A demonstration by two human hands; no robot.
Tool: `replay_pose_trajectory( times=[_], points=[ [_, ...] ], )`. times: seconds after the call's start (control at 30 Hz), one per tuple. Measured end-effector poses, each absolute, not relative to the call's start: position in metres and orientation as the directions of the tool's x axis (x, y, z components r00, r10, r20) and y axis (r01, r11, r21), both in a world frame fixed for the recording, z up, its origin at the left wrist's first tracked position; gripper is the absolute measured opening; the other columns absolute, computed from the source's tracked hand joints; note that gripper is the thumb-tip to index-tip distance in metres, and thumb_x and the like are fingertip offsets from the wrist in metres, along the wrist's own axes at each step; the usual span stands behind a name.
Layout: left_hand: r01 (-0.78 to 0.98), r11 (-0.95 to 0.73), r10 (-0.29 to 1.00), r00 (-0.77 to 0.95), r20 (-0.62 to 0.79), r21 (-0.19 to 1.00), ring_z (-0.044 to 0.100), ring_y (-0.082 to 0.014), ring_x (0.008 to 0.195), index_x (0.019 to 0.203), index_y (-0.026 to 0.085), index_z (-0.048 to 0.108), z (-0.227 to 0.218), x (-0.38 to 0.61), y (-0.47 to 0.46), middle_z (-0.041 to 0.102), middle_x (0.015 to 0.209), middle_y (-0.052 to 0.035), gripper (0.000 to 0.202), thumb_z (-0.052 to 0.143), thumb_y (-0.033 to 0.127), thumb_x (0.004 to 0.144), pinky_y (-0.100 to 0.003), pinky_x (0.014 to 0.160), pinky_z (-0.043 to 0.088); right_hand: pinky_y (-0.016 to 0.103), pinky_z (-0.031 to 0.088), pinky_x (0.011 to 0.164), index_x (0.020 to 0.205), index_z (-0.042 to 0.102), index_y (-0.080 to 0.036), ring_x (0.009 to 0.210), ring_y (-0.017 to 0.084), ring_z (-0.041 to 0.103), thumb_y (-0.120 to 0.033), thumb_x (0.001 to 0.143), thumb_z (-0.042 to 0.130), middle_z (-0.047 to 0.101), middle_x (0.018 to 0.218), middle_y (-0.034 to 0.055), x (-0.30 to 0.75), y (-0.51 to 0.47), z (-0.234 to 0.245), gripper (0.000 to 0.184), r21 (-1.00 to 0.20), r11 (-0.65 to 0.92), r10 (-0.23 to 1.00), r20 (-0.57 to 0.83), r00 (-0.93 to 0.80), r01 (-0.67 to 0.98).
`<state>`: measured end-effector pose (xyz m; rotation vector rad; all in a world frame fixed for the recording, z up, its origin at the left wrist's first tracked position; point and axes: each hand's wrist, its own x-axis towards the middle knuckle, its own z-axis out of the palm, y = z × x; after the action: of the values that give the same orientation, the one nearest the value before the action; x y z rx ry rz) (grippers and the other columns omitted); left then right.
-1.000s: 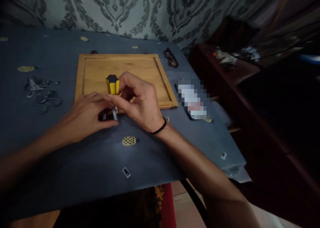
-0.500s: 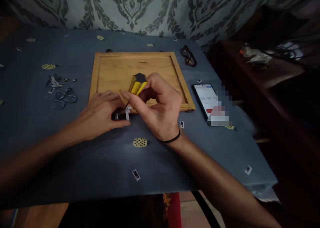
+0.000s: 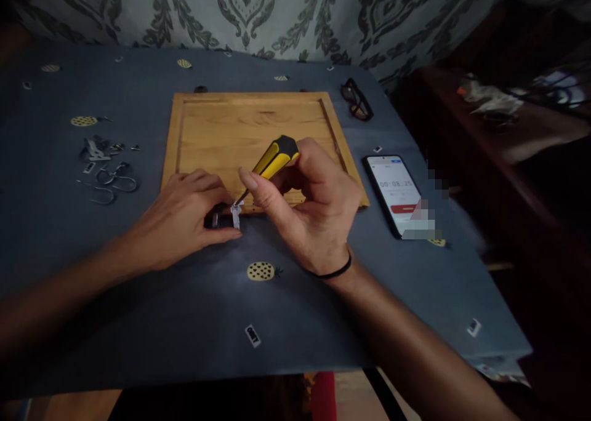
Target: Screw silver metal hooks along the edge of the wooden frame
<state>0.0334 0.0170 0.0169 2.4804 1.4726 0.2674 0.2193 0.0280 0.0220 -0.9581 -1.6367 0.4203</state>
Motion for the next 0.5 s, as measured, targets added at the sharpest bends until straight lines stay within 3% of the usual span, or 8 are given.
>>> replay_pose_trajectory(
  times=[0.5],
  points=[
    [0.834, -0.472, 0.877, 0.478, 0.054, 0.285, 0.058, -0.0314, 0.112, 0.098, 0.017, 0.071, 0.0148, 0.0333, 0.0164, 0.069, 0.109, -0.0086, 0.026, 0.073, 0.042, 0.089, -0.047, 0.093, 0.043, 0.028, 0.046, 0.048, 0.073, 0.06, -0.024, 0.054, 0.011, 0.059, -0.041, 0.079, 0.085, 0.064, 0.069, -0.0034, 0.2149, 0.0325, 0.0213, 0.031, -0.773, 0.582, 0.811, 0.574, -0.112, 0.252]
  ],
)
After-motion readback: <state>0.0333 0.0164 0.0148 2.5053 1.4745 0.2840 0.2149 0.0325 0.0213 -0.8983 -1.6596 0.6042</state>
